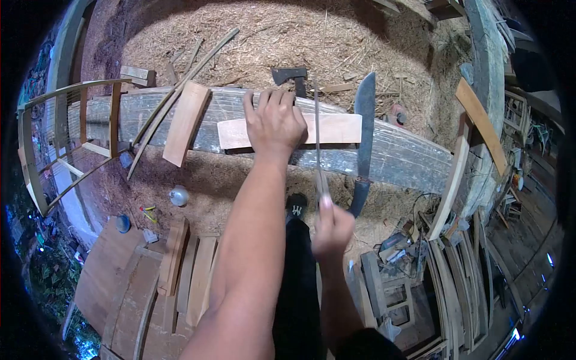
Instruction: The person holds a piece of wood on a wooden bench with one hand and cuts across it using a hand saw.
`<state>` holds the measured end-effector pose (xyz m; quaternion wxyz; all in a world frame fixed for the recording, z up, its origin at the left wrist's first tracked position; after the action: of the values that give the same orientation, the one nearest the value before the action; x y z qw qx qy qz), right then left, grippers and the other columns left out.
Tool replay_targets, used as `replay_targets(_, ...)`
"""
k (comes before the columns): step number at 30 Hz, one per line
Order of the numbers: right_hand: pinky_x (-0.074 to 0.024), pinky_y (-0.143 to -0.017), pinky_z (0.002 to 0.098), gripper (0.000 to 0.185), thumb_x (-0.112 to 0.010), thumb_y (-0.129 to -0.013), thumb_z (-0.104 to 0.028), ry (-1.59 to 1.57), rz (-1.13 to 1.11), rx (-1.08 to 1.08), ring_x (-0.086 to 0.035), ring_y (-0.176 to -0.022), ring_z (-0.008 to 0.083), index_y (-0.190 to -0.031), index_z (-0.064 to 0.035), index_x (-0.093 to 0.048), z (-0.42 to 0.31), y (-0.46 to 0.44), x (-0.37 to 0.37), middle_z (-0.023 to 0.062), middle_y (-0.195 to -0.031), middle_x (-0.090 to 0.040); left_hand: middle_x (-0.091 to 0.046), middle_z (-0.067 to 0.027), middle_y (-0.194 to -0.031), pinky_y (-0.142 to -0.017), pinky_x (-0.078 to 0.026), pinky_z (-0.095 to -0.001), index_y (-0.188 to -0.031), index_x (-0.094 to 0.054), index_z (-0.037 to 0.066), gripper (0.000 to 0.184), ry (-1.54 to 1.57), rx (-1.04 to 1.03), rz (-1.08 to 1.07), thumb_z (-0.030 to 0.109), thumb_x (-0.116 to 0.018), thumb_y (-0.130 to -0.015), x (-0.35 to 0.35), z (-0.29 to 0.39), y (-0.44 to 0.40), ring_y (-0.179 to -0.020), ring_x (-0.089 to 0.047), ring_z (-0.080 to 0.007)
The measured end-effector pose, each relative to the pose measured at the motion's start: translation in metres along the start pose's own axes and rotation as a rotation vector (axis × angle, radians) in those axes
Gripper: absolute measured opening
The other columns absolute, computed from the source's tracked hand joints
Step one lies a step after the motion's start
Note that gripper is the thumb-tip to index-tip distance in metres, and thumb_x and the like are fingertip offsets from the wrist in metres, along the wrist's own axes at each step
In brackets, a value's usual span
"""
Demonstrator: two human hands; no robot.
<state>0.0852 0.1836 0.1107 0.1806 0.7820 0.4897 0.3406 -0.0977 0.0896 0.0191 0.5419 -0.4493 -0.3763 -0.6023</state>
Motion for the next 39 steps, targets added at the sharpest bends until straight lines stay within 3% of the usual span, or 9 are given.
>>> replay_targets(3,-0.0215,-0.049,0.0309,0.051,-0.052,-0.107,-0.023,-0.031,0.048,0.088,-0.035,-0.051,0.0072,-0.060,-0.0058,-0.043,0.011,0.006,-0.006,-0.0046,-0.055,-0.040,-0.075,-0.0066,-0.107,-0.114,-0.034,-0.0490,-0.099,-0.075,0.011,0.024,0.001,0.000,0.005,0.014,-0.056,-0.085,0.002,-0.002,-0.001,-0.111,-0.067,-0.0224)
replay_targets(7,-0.0230,-0.049,0.0309,0.052,-0.051,-0.108,-0.022,-0.112,0.052,0.013,-0.033,-0.052,0.0068,-0.060,-0.0050,-0.041,0.054,0.056,0.016,-0.0043,-0.055,-0.039,-0.075,-0.0064,-0.108,-0.114,-0.034,-0.0491,-0.099,-0.075,0.011,0.024,0.006,0.014,-0.021,0.015,-0.056,-0.085,-0.001,-0.004,-0.003,-0.111,-0.066,-0.0226)
replay_targets(10,-0.0232,-0.049,0.0301,0.052,-0.051,-0.108,-0.022,-0.066,0.013,0.159,-0.033,-0.052,0.0061,-0.060,-0.0055,-0.042,0.033,0.023,0.007,-0.0046,-0.056,-0.039,-0.075,-0.0058,-0.107,-0.114,-0.033,-0.0492,-0.099,-0.076,0.012,0.024,-0.023,0.005,-0.035,0.015,-0.057,-0.084,0.002,-0.003,-0.002,-0.110,-0.066,-0.0221)
replay_targets(12,-0.0307,-0.049,0.0339,0.049,-0.054,-0.106,-0.023,-0.047,0.025,0.032,-0.040,-0.053,0.0088,-0.064,0.0031,-0.051,-0.007,-0.012,-0.015,0.0026,-0.054,-0.038,-0.075,-0.0052,-0.106,-0.114,-0.034,-0.0490,-0.099,-0.076,0.012,0.024,-0.037,0.010,-0.015,0.015,-0.057,-0.084,0.001,-0.003,-0.001,-0.109,-0.066,-0.0219)
replay_targets(18,-0.0314,-0.049,0.0369,0.047,-0.053,-0.107,-0.020,-0.067,-0.004,-0.006,-0.040,-0.053,0.0108,-0.066,0.0036,-0.052,0.057,0.066,0.022,0.0068,-0.053,-0.043,-0.076,-0.0053,-0.109,-0.115,-0.033,-0.0517,-0.098,-0.076,0.010,0.024,-0.004,0.015,-0.020,0.016,-0.058,-0.084,-0.001,-0.004,-0.001,-0.112,-0.066,-0.0211)
replay_targets(22,-0.0305,-0.051,0.0347,0.048,-0.053,-0.107,-0.021,0.007,0.031,0.159,-0.040,-0.055,0.0096,-0.065,0.0018,-0.050,0.001,-0.001,0.001,0.0037,-0.054,-0.041,-0.076,-0.0053,-0.108,-0.115,-0.033,-0.0516,-0.098,-0.076,0.010,0.024,-0.014,0.005,-0.018,0.016,-0.058,-0.084,0.001,-0.002,-0.002,-0.111,-0.067,-0.0208)
replay_targets(32,-0.0265,-0.052,0.0295,0.050,-0.051,-0.108,-0.022,-0.311,-0.018,-0.132,-0.038,-0.056,0.0060,-0.061,-0.0034,-0.046,0.016,-0.003,0.000,-0.0035,-0.057,-0.042,-0.068,-0.0111,-0.127,-0.121,-0.026,-0.0570,-0.120,-0.070,0.006,0.044,0.018,-0.061,-0.099,0.019,-0.058,-0.080,0.004,-0.002,0.007,-0.128,-0.057,-0.0290)
replay_targets(36,-0.0264,-0.052,0.0299,0.049,-0.048,-0.108,-0.022,-0.135,0.092,0.037,-0.037,-0.053,0.0090,-0.062,-0.0055,-0.044,-0.027,-0.002,0.025,-0.0009,-0.058,-0.043,-0.068,-0.0103,-0.128,-0.121,-0.026,-0.0568,-0.120,-0.070,0.007,0.043,-0.015,-0.076,-0.099,0.020,-0.060,-0.080,0.002,-0.003,0.009,-0.129,-0.056,-0.0281)
replay_targets(39,-0.0257,-0.052,0.0304,0.049,-0.045,-0.108,-0.018,-0.579,0.054,0.263,-0.037,-0.053,0.0094,-0.061,-0.0052,-0.041,-0.040,0.006,0.039,0.0003,-0.057,-0.041,-0.068,-0.0097,-0.128,-0.121,-0.026,-0.0566,-0.120,-0.070,0.007,0.043,-0.011,-0.097,-0.110,0.020,-0.060,-0.080,0.006,0.000,0.008,-0.130,-0.056,-0.0277)
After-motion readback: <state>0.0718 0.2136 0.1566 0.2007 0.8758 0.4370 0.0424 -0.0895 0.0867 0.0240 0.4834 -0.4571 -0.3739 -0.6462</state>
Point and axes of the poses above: each hand's wrist, its own y-axis away from the middle knuckle, its own x-axis out of the back of the hand, z = x × y, the point moved 3 cm from there along -y, towards the middle knuckle
